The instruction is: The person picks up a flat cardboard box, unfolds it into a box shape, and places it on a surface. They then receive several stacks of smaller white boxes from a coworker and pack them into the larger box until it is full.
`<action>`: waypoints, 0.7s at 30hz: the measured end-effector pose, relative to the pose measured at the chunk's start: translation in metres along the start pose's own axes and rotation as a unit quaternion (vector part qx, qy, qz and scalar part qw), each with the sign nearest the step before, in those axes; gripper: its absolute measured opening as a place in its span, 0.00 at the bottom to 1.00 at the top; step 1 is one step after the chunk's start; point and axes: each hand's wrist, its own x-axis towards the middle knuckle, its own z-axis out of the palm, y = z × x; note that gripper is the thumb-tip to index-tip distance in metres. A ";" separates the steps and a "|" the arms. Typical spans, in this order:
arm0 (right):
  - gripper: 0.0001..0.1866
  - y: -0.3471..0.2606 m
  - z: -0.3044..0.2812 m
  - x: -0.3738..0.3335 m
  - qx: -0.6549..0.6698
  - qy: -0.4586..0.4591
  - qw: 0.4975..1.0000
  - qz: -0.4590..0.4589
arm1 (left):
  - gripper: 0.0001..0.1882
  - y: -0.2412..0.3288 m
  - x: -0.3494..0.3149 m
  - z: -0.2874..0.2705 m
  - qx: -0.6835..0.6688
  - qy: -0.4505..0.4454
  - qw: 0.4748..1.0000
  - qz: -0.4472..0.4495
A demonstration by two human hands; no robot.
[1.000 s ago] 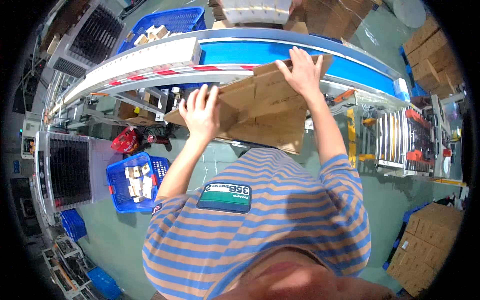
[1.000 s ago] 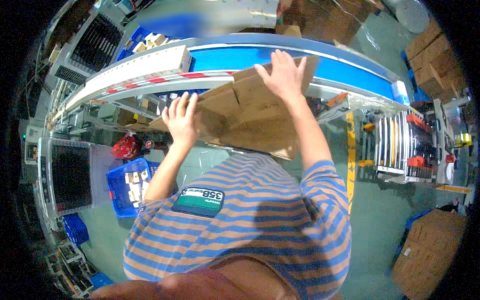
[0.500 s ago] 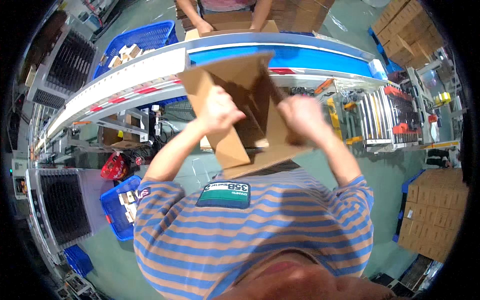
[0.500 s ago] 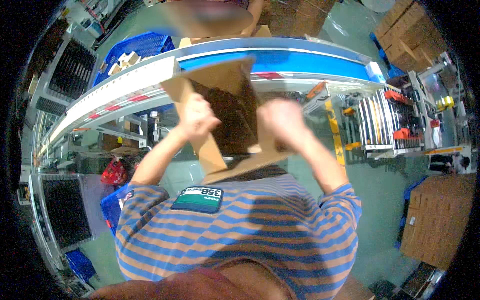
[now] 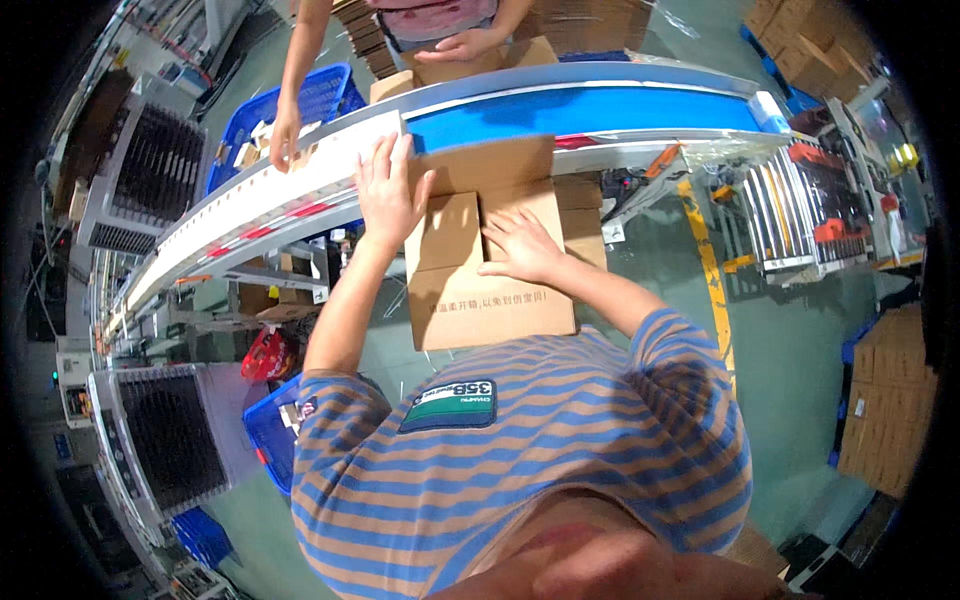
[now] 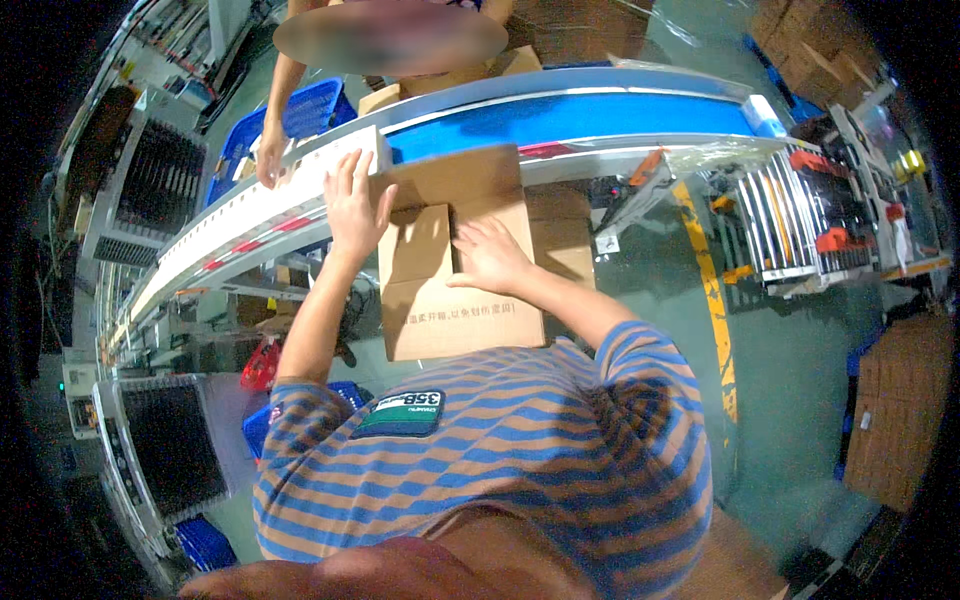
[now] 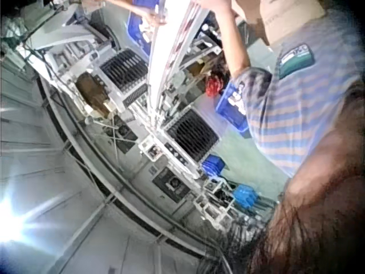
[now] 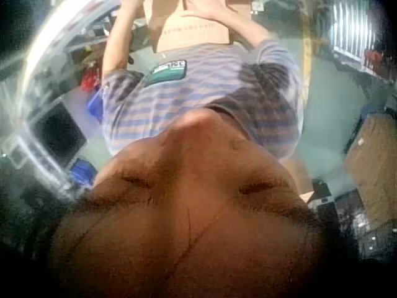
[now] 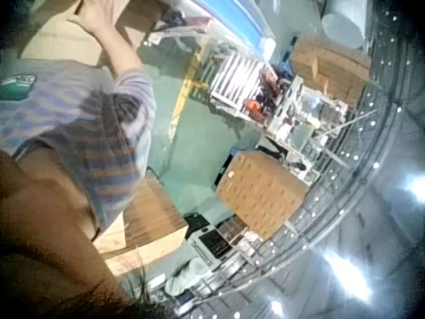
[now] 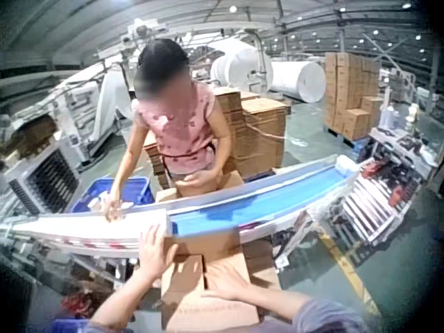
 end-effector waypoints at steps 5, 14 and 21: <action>0.17 -0.041 -0.032 0.000 0.140 0.112 0.981 -0.074 | 0.19 0.040 -0.098 -0.005 -0.252 -0.232 0.935 -0.092; 0.42 0.043 -0.045 -0.041 -0.044 -0.085 0.989 0.112 | 0.15 0.022 -0.091 0.007 -0.326 -0.129 0.900 -0.258; 0.39 0.191 -0.080 -0.177 0.135 0.024 0.832 0.537 | 0.40 0.111 -0.250 0.145 -0.508 -0.316 0.603 -0.528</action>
